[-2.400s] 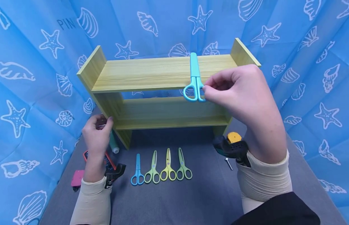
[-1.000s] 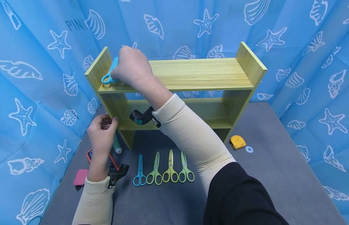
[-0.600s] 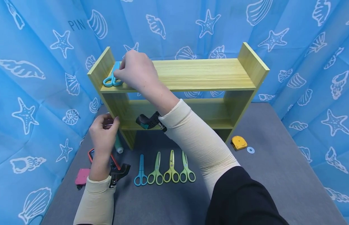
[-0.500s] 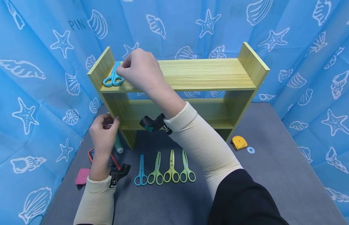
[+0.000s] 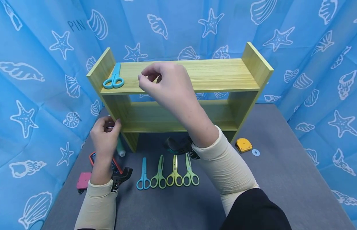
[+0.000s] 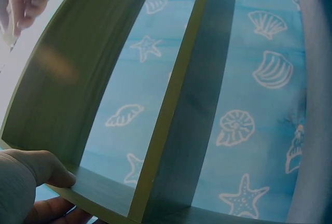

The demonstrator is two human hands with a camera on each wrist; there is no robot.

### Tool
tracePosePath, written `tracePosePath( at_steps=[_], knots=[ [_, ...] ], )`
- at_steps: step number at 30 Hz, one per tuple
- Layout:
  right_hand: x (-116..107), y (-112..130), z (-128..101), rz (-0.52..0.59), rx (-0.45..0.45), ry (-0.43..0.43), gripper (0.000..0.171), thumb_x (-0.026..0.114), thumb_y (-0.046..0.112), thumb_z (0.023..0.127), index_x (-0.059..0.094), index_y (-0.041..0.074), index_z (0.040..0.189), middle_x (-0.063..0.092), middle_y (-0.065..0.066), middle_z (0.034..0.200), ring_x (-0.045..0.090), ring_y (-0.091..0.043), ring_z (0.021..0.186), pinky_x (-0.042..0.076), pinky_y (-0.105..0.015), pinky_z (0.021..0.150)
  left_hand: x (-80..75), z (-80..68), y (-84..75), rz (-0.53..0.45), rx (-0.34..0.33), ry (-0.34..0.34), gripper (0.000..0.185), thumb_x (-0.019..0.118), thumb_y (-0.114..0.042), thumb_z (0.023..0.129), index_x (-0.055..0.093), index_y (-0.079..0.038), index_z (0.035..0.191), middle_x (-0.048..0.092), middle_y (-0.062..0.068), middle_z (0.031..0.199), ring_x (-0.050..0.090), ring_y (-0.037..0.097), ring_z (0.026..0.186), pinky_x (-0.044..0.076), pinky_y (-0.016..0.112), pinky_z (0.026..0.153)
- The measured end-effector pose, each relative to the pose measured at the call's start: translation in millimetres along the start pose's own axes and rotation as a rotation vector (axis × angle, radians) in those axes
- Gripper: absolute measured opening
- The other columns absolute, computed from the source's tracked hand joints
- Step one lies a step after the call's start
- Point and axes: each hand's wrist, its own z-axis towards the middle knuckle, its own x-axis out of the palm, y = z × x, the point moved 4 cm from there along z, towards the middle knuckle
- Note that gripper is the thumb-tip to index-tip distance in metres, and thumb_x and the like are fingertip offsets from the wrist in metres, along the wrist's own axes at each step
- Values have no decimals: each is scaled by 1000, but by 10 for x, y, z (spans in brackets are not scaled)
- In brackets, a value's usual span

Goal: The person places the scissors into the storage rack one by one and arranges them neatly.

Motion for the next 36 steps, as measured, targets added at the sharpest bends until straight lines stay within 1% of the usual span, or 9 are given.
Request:
tracePosePath(
  at_steps=[8,12,17,20,23,26,30,33,36],
  knots=[
    [-182,-170,-388,72,-36,-109,16,71,21,95,80,10,102,73,1,92,62,-12,77,54,-25,71,-7,-9,-16,20,-3,5,22,71,-14,96,69,5,106,69,16,101,67,22,85,55,19,75],
    [-253,-246,-580,97,-30,-132,14,73,18,94,80,9,102,73,1,93,65,-11,78,56,-23,71,-8,-15,-13,18,-1,2,21,72,-13,95,69,5,106,69,16,100,67,22,85,55,20,75],
    [-317,-354,-800,117,3,-139,16,74,17,94,79,8,107,74,0,98,67,-13,81,57,-20,72,-7,-17,-9,16,-12,-11,19,73,-8,92,70,7,103,69,18,96,67,24,83,53,16,73],
    [-337,-444,-917,115,20,-139,17,74,16,94,78,7,109,73,-1,100,67,-13,83,56,-19,73,-10,-13,-9,16,-11,-17,18,73,-7,91,70,7,102,69,19,96,67,24,82,53,15,73],
    [-347,-552,-1031,124,12,-138,18,74,11,94,77,6,111,72,-2,101,66,-13,85,55,-17,74,-15,-9,-7,14,-6,-17,18,73,-7,91,70,7,102,69,19,96,68,25,82,53,15,73],
    [-341,-675,-1143,144,-23,-117,21,74,4,91,76,4,112,72,-4,102,67,-12,87,56,-17,76,-15,-9,-1,14,-8,-16,17,73,-7,92,70,7,102,69,18,96,68,25,82,53,15,73],
    [-310,-868,-1293,146,-79,-55,30,75,-6,87,74,2,117,71,-3,105,68,-11,89,56,-17,78,-10,-8,-4,23,-13,-15,17,73,-8,93,71,6,102,70,17,97,68,25,82,53,15,73],
    [-268,-1033,-1402,143,-113,-21,36,76,-9,85,72,3,119,70,-2,106,68,-10,90,55,-17,80,-7,-9,-15,24,-11,-11,18,72,-9,93,71,6,103,70,17,97,68,24,82,53,15,73],
    [-204,-1197,-1517,152,-142,-12,40,77,-12,82,71,3,119,70,-3,104,68,-11,90,55,-17,80,-7,-9,-22,19,-9,-7,18,72,-9,93,70,6,103,70,17,97,68,23,83,53,16,73]
  ],
)
